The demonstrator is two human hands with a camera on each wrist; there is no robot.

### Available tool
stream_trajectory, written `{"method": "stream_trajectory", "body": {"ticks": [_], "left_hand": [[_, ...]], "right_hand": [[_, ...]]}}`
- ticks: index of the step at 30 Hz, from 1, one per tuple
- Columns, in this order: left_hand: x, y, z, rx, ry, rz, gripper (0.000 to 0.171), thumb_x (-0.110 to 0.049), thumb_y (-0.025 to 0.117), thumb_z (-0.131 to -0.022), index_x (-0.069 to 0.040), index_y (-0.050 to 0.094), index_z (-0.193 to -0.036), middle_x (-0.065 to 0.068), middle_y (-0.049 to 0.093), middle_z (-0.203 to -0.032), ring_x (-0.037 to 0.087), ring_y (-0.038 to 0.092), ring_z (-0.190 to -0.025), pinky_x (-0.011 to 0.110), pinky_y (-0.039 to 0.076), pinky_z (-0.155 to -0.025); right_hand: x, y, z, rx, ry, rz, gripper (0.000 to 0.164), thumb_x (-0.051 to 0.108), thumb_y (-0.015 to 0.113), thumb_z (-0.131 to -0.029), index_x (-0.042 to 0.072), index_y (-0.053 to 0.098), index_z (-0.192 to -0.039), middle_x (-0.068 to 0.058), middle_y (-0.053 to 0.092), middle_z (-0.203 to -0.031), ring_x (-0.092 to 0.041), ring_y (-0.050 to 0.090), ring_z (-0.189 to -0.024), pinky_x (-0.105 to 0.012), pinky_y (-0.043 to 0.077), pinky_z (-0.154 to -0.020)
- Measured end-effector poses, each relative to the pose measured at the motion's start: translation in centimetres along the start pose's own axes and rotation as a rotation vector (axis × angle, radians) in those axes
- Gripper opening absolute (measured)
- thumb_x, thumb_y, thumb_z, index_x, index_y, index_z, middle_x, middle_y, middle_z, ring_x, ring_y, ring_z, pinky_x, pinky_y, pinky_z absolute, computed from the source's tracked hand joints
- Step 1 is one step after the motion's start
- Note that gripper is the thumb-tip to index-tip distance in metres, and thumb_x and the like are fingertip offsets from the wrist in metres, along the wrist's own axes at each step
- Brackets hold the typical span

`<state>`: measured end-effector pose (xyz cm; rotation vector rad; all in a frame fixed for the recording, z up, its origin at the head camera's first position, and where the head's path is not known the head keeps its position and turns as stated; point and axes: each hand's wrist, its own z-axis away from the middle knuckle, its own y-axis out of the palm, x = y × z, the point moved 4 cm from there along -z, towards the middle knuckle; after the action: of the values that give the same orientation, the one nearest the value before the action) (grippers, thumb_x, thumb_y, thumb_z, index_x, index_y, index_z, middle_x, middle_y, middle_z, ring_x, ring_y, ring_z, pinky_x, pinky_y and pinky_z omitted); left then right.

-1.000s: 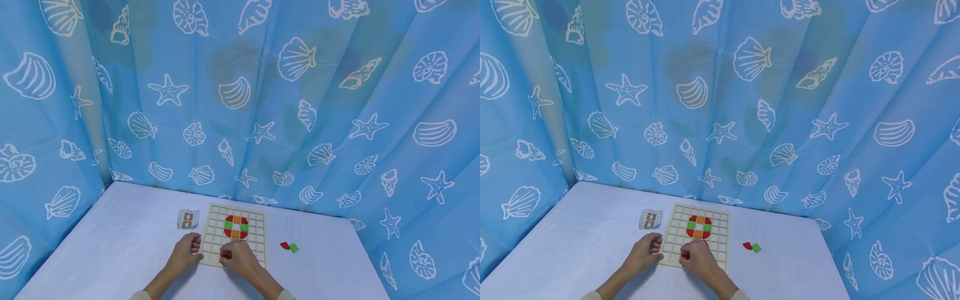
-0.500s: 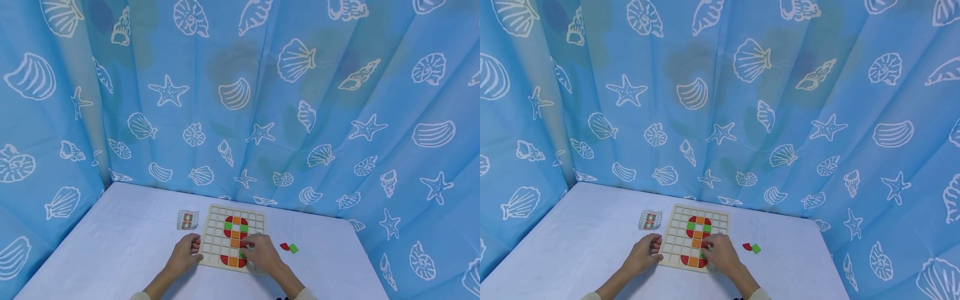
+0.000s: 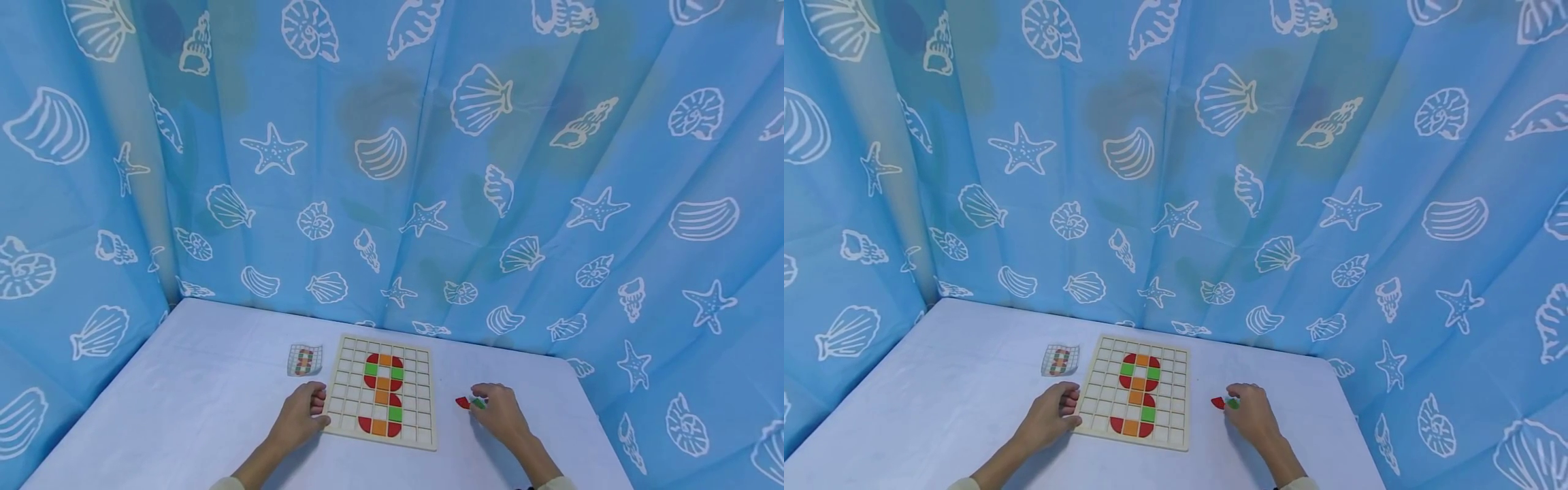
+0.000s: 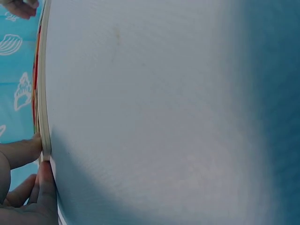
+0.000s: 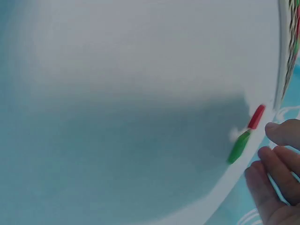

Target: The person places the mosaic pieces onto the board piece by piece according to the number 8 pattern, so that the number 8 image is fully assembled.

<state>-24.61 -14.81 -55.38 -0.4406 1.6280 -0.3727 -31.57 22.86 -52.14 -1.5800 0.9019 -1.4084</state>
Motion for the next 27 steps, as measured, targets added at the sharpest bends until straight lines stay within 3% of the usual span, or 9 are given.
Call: {"method": "stream_trajectory", "body": {"ticks": [4, 14, 27], "left_hand": [[-0.1, -0.1, 0.0, 0.001, -0.013, -0.002, 0.056, 0.011, 0.079, -0.067, 0.01, 0.055, -0.118, 0.007, 0.055, -0.098, 0.018, 0.057, -0.089, 0.025, 0.056, -0.075], [-0.2, 0.1, 0.0, 0.004, -0.007, 0.01, 0.056, 0.011, 0.078, -0.067, 0.01, 0.055, -0.117, 0.007, 0.055, -0.098, 0.018, 0.057, -0.089, 0.026, 0.056, -0.075], [-0.1, -0.1, 0.1, 0.004, -0.014, 0.014, 0.056, 0.011, 0.078, -0.067, 0.011, 0.055, -0.118, 0.007, 0.055, -0.099, 0.019, 0.058, -0.09, 0.026, 0.056, -0.076]], "right_hand": [[-1.4, 0.3, -0.1, 0.02, 0.019, -0.015, 0.035, 0.008, 0.079, -0.077, 0.0, 0.07, -0.11, -0.012, 0.071, -0.104, -0.033, 0.064, -0.104, -0.048, 0.054, -0.089], [-1.7, 0.6, -0.8, 0.033, -0.058, -0.063, 0.033, -0.005, 0.076, -0.076, 0.002, 0.071, -0.108, -0.007, 0.072, -0.099, -0.03, 0.066, -0.1, -0.045, 0.056, -0.087], [-2.3, 0.8, -0.9, 0.053, -0.028, -0.106, 0.032, 0.0, 0.077, -0.077, 0.003, 0.072, -0.109, -0.007, 0.072, -0.1, -0.029, 0.066, -0.101, -0.043, 0.057, -0.086]]}}
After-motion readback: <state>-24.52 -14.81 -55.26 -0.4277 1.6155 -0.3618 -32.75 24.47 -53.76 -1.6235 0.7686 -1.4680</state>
